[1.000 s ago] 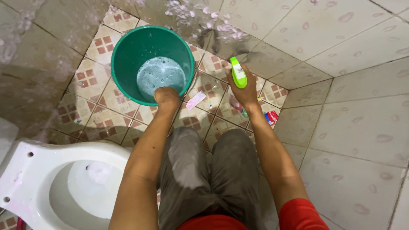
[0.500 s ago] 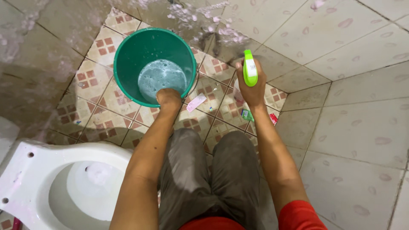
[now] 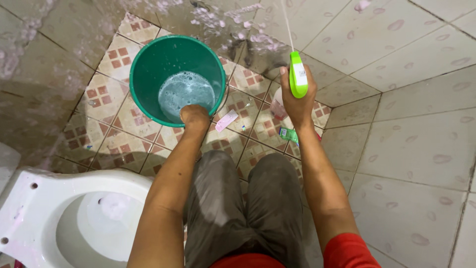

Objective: The person cleans a bathroom by spraying a cleaning solution from a green bottle onto the tiled walls and floor, then scrubbing the surfaces with a yellow sponge and a blue brush. The person uses a green bucket of soapy water to rinse the sponge and brush during the process.

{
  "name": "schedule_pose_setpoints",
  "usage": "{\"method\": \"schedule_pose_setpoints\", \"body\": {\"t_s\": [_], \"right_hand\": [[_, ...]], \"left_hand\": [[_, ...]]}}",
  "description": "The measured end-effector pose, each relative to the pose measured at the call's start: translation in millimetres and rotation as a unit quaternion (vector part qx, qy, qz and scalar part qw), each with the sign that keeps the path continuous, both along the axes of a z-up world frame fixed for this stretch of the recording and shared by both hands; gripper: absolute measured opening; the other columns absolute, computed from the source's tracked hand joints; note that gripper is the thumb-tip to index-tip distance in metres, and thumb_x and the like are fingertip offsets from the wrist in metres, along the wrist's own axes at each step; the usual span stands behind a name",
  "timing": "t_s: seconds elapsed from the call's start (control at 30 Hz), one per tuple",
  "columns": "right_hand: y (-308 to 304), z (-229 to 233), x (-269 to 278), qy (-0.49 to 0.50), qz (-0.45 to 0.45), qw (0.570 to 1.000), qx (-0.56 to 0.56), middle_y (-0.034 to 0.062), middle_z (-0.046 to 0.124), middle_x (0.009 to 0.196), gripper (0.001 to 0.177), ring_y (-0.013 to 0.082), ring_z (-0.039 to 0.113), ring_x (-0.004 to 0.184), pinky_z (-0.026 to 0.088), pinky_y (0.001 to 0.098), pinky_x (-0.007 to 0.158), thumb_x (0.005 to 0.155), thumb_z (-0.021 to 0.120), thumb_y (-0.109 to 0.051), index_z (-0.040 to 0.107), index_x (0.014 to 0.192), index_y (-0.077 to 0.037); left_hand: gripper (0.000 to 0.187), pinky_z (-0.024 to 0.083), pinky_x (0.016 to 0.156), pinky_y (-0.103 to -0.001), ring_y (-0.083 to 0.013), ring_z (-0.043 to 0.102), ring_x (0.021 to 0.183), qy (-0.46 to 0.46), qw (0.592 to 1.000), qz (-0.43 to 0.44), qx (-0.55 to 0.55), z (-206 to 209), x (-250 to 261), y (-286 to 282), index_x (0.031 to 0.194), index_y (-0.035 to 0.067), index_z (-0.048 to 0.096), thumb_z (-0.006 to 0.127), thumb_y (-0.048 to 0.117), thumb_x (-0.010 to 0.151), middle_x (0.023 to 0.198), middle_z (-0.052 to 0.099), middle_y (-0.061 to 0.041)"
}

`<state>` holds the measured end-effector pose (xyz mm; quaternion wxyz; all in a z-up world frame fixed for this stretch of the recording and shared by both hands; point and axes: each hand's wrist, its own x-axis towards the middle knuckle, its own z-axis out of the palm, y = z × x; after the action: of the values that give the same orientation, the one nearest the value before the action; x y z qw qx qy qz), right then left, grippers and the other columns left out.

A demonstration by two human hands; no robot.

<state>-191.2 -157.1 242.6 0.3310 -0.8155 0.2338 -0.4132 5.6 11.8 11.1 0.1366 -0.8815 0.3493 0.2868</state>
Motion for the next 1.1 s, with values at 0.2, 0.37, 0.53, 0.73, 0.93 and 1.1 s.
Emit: {"method": "schedule_pose_setpoints", "body": {"t_s": [0.2, 0.37, 0.53, 0.73, 0.93, 1.1], "right_hand": [[6.3, 1.5, -7.8, -0.016, 0.0, 0.998, 0.056, 0.0067, 0.066, 0.088, 0.016, 0.0119, 0.064, 0.078, 0.053, 0.0285, 0.071, 0.104, 0.071, -0.012, 0.061, 0.109, -0.001], [6.2, 16.2, -10.2, -0.082, 0.05, 0.995, -0.015, 0.0138, 0.067, 0.107, 0.018, 0.02, 0.064, 0.095, 0.053, 0.0368, 0.085, 0.111, 0.07, -0.013, 0.061, 0.12, 0.001], [-7.9, -21.6, -8.9, 0.026, -0.016, 1.0, 0.002, 0.0108, 0.065, 0.083, 0.017, 0.0214, 0.062, 0.074, 0.051, 0.0374, 0.069, 0.103, 0.075, -0.016, 0.065, 0.101, -0.002], [-5.7, -104.7, -53.8, 0.057, -0.037, 0.995, 0.072, 0.0073, 0.069, 0.088, 0.021, 0.018, 0.068, 0.08, 0.053, 0.035, 0.072, 0.096, 0.076, -0.018, 0.065, 0.106, -0.003], [-12.9, -122.2, -101.0, 0.045, -0.104, 0.981, 0.155, 0.0061, 0.066, 0.088, 0.017, 0.0139, 0.061, 0.079, 0.052, 0.0318, 0.073, 0.1, 0.076, -0.017, 0.067, 0.106, -0.005], [-10.2, -145.3, -123.9, 0.039, -0.178, 0.972, 0.15, 0.0061, 0.07, 0.088, 0.017, 0.0117, 0.064, 0.079, 0.053, 0.0294, 0.075, 0.096, 0.076, -0.014, 0.065, 0.103, -0.003]], "left_hand": [[0.023, 0.057, 0.057, -0.04, -0.0233, 0.076, 0.099, -0.013, 1.0, -0.005, -0.003, 8.3, -2.6, 3.4, 0.108, 0.017, 0.081, 0.065, 0.023, 0.093, 0.111, 0.079, -0.003], [0.021, 0.058, 0.058, -0.039, -0.0224, 0.077, 0.098, -0.015, 1.0, -0.001, -0.013, 3.8, -5.1, 6.7, 0.105, 0.019, 0.082, 0.065, 0.021, 0.093, 0.108, 0.079, -0.002], [0.022, 0.059, 0.058, -0.041, -0.0224, 0.077, 0.098, -0.023, 0.999, -0.018, -0.015, 5.2, -3.8, 6.7, 0.106, 0.018, 0.082, 0.065, 0.02, 0.092, 0.109, 0.079, -0.003], [0.022, 0.059, 0.065, -0.04, -0.0246, 0.075, 0.1, -0.035, 0.999, -0.014, -0.026, -1.2, -1.6, 7.1, 0.105, 0.018, 0.082, 0.065, 0.021, 0.091, 0.11, 0.078, -0.004], [0.024, 0.058, 0.078, -0.038, -0.0271, 0.075, 0.105, -0.033, 0.998, -0.019, -0.055, -6.1, -0.2, 13.7, 0.103, 0.018, 0.083, 0.062, 0.022, 0.092, 0.112, 0.079, -0.009], [0.024, 0.059, 0.083, -0.04, -0.0283, 0.074, 0.109, -0.044, 0.997, -0.033, -0.046, 0.0, 4.0, 17.2, 0.105, 0.017, 0.082, 0.061, 0.021, 0.093, 0.115, 0.078, -0.011]]}}
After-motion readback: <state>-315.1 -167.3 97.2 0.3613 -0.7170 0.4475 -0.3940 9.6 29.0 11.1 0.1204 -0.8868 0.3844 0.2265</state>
